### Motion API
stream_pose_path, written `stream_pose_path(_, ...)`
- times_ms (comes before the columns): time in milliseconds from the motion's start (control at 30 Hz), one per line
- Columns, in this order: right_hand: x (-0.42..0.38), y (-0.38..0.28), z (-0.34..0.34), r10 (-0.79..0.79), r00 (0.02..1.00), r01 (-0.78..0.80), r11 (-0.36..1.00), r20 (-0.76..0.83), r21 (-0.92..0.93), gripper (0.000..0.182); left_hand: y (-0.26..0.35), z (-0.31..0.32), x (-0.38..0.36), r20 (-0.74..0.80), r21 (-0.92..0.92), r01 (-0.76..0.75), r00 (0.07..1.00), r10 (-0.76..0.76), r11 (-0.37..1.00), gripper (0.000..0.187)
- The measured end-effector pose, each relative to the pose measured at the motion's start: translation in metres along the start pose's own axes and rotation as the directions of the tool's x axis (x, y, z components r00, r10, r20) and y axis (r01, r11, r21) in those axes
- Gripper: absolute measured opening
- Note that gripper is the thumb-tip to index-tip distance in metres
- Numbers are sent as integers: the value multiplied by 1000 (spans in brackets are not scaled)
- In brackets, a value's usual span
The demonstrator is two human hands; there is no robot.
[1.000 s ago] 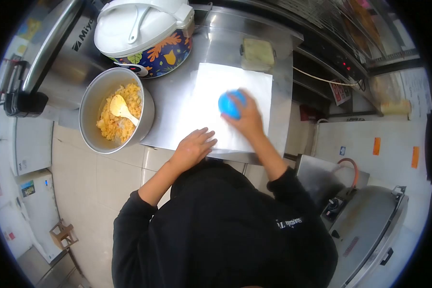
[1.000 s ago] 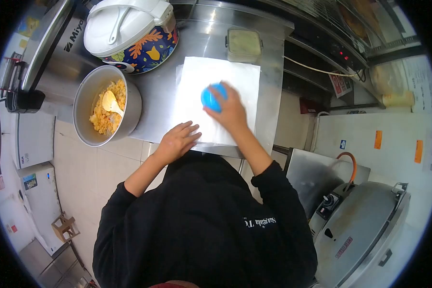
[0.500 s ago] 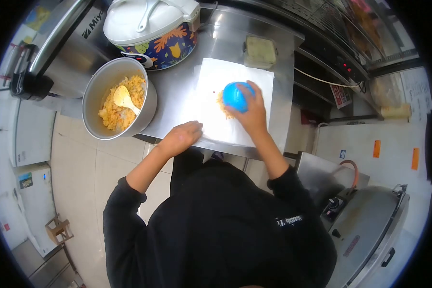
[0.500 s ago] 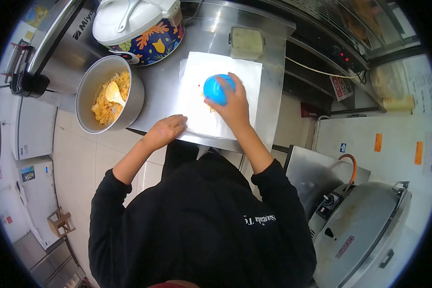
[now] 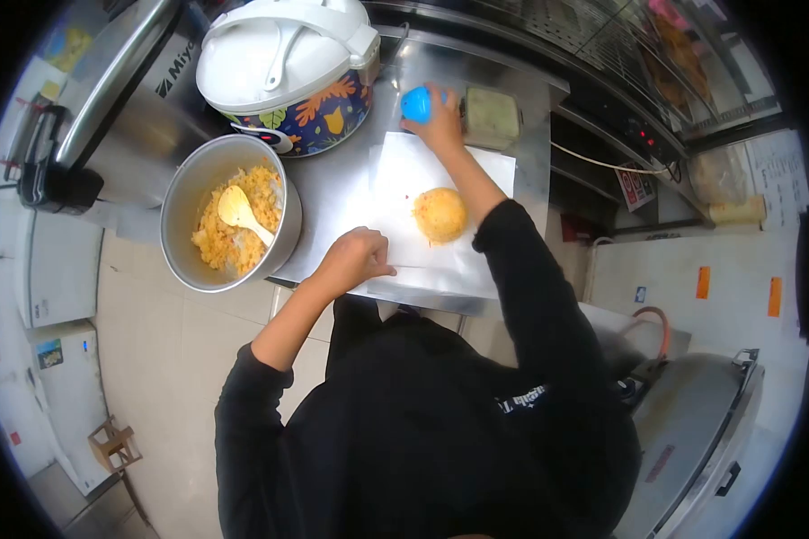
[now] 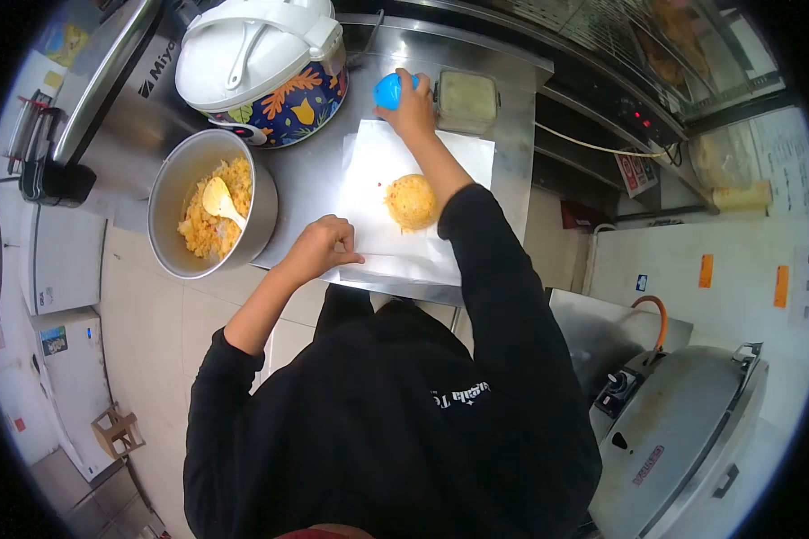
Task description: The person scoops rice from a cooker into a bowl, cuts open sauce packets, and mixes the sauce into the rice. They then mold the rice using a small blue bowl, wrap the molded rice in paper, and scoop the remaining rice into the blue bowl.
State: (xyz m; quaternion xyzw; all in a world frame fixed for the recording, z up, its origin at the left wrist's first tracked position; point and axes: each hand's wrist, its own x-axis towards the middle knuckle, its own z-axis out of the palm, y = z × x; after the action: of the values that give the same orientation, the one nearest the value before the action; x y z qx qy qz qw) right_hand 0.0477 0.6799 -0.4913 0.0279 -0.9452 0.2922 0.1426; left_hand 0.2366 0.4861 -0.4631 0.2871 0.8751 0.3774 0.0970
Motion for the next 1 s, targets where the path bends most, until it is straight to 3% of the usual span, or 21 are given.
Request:
stream_pose_path(67,6,5,7,-115,993,108,977,-31,-182,75,-2,-2,5,-28,-26,-23,999,22,999,23)
stream_pose_path(167,-22,-2,-25,-190,980,193,979,-59,57,69,-6,2,10,-146,-58,-117,983,108,991,18)
stream_pose_path(200,-46,-12,-58,-131,976,104,982,176,157,67,-5,1,12,-152,-59,-80,986,71,995,16)
stream_pose_path(233,-78,-18,-92,-88,910,-9,973,405,233,66,-1,-3,14,-158,-62,-43,987,33,997,15)
stream_pose_path(267,-113,-16,-115,-220,882,90,946,416,310,62,3,-6,15,-163,-62,-8,987,-3,998,14)
stream_pose_path(300,-147,-18,-137,-324,871,296,946,370,130,61,6,-10,16,-139,1,-39,990,39,999,13)
stream_pose_path(367,-194,-8,-154,-271,895,317,945,353,-79,51,9,-15,12,-88,126,-102,990,113,987,11)
stream_pose_path(467,-233,42,-138,-147,951,191,971,273,-141,33,-1,0,1,-104,273,-189,969,225,943,13)
stream_pose_path(567,-246,64,-136,-120,963,120,993,241,17,19,-23,5,-12,-17,363,-262,958,288,894,17)
stream_pose_path(667,-257,67,-140,-250,949,224,963,190,149,8,-23,-4,-25,-45,371,-277,948,315,886,15)
stream_pose_path(767,-253,60,-132,-129,992,109,884,13,455,8,-30,-1,-22,-242,176,-238,930,277,955,6)
stream_pose_path(800,-252,63,-131,62,993,-107,855,104,507,12,-35,4,-20,-268,-76,-44,963,22,996,8)
stream_pose_path(833,-251,69,-129,243,948,-316,783,205,536,15,-44,13,-18,-229,-323,151,946,-232,934,10)
stream_pose_path(867,-248,75,-126,403,862,-507,671,308,540,19,-52,21,-14,-131,-540,324,879,-458,777,13)
stream_pose_path(967,-233,84,-107,489,806,-564,461,334,685,24,-67,38,3,-302,-444,239,868,-395,863,19)
stream_pose_path(1000,-229,83,-108,497,791,-591,471,357,655,25,-52,34,7,-377,-334,276,837,-396,901,17)
